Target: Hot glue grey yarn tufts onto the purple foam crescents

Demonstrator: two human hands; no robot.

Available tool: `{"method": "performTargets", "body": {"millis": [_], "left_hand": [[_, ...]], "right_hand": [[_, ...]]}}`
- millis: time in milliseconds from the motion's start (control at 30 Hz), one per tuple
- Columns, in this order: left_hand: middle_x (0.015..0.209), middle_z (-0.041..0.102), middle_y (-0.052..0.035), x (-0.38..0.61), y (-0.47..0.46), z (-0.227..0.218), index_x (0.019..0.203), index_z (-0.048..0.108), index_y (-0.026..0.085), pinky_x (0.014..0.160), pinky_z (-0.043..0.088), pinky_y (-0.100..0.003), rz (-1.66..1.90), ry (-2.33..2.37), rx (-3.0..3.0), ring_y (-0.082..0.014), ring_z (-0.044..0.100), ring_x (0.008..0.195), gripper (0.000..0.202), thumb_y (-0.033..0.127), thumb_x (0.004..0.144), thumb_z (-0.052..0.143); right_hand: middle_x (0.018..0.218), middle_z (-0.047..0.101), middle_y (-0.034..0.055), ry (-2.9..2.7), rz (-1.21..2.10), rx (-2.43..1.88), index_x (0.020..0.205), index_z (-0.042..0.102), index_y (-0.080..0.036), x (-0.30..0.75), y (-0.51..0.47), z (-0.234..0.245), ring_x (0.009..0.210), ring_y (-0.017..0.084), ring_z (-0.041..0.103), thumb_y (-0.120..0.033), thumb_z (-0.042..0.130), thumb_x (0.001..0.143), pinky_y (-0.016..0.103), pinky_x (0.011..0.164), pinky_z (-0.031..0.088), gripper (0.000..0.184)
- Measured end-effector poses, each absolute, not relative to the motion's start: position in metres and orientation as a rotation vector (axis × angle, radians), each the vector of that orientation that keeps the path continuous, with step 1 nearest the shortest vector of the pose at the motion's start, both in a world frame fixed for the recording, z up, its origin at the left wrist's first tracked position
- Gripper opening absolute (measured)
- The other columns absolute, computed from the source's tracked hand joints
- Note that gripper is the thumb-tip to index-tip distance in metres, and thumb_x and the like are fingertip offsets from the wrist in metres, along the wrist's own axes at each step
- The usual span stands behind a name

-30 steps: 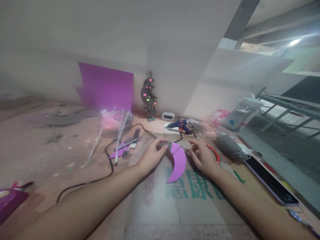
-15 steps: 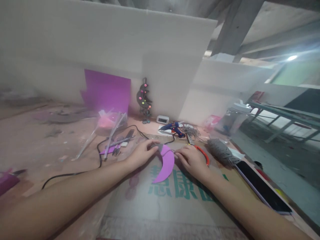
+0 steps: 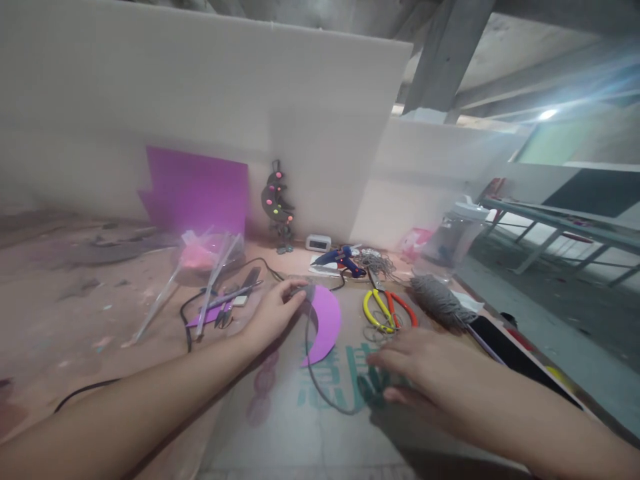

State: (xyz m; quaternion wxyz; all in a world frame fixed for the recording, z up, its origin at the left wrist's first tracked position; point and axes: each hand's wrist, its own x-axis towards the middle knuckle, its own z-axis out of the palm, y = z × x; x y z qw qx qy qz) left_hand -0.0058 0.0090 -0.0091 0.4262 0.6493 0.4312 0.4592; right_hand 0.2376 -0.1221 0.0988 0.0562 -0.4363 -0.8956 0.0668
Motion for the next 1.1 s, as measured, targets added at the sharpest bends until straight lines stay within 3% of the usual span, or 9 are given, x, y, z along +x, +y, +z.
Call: {"method": "performTargets", "body": {"millis": [133, 333, 533, 700, 800, 900, 1000, 1100], "left_hand": [[0.095, 0.066, -0.0064, -0.005, 0.010, -0.011, 0.108, 0.059, 0.015, 0.073, 0.045, -0.028, 1.139, 1.059, 1.627, -0.0195, 0.061, 0.087, 0.033, 0.036, 0.083, 0.054], [0.091, 0.066, -0.0052, -0.004, 0.012, -0.014, 0.100, 0.059, 0.015, 0.069, 0.045, -0.025, 1.163, 1.014, 1.602, -0.0163, 0.062, 0.080, 0.026, 0.033, 0.082, 0.057], [0.092, 0.065, -0.0046, -0.002, 0.013, -0.017, 0.099, 0.058, 0.016, 0.071, 0.045, -0.025, 1.152, 0.962, 1.595, -0.0152, 0.061, 0.083, 0.021, 0.028, 0.083, 0.055], [0.094, 0.065, -0.0052, -0.003, 0.011, -0.013, 0.099, 0.058, 0.016, 0.073, 0.046, -0.025, 1.136, 0.986, 1.605, -0.0160, 0.060, 0.085, 0.020, 0.028, 0.084, 0.054], [0.091, 0.064, -0.0044, -0.004, 0.010, -0.011, 0.099, 0.058, 0.016, 0.072, 0.046, -0.026, 1.130, 1.031, 1.590, -0.0164, 0.060, 0.083, 0.020, 0.029, 0.083, 0.054], [0.089, 0.066, -0.0048, -0.003, 0.009, -0.009, 0.099, 0.059, 0.016, 0.071, 0.047, -0.027, 1.132, 1.042, 1.567, -0.0171, 0.061, 0.081, 0.023, 0.031, 0.082, 0.056], [0.099, 0.068, -0.0080, -0.003, 0.008, -0.006, 0.113, 0.060, 0.016, 0.078, 0.048, -0.030, 1.039, 0.968, 1.606, -0.0194, 0.063, 0.089, 0.033, 0.031, 0.083, 0.056], [0.109, 0.068, -0.0072, -0.003, 0.007, -0.006, 0.109, 0.065, 0.018, 0.089, 0.046, -0.032, 1.006, 0.926, 1.716, -0.0211, 0.062, 0.101, 0.029, 0.031, 0.085, 0.055]], "right_hand": [[0.087, 0.070, 0.0044, -2.615, 0.070, -1.403, 0.101, 0.068, -0.026, 0.251, -0.099, 0.093, 0.075, 0.021, 0.063, -0.036, 0.056, 0.086, 0.029, 0.067, 0.044, 0.022], [0.077, 0.070, 0.0016, -2.486, 0.161, -1.530, 0.090, 0.068, -0.027, 0.247, -0.061, 0.072, 0.066, 0.018, 0.062, -0.035, 0.051, 0.088, 0.027, 0.057, 0.041, 0.019], [0.090, 0.072, 0.0038, -2.421, 0.247, -1.537, 0.102, 0.065, -0.026, 0.233, -0.051, 0.050, 0.075, 0.019, 0.065, -0.038, 0.046, 0.090, 0.028, 0.063, 0.045, 0.025], [0.088, 0.072, 0.0026, -2.363, 0.302, -1.465, 0.110, 0.060, -0.026, 0.211, -0.034, 0.044, 0.073, 0.019, 0.065, -0.035, 0.051, 0.088, 0.028, 0.063, 0.044, 0.025], [0.079, 0.069, 0.0024, -2.256, 0.409, -1.382, 0.091, 0.062, -0.021, 0.200, -0.019, 0.031, 0.070, 0.018, 0.062, -0.037, 0.051, 0.088, 0.026, 0.060, 0.043, 0.020], [0.065, 0.061, 0.0001, -2.107, 0.504, -1.326, 0.069, 0.055, -0.019, 0.199, -0.009, 0.016, 0.062, 0.015, 0.056, -0.039, 0.045, 0.090, 0.024, 0.057, 0.042, 0.031], [0.063, 0.056, -0.0013, -1.985, 0.607, -1.278, 0.070, 0.053, -0.019, 0.204, -0.006, 0.008, 0.059, 0.013, 0.052, -0.041, 0.043, 0.092, 0.023, 0.055, 0.040, 0.032], [0.065, 0.055, -0.0014, -1.947, 0.628, -1.274, 0.071, 0.052, -0.019, 0.206, -0.007, 0.005, 0.060, 0.013, 0.051, -0.040, 0.044, 0.091, 0.023, 0.054, 0.040, 0.031]]}}
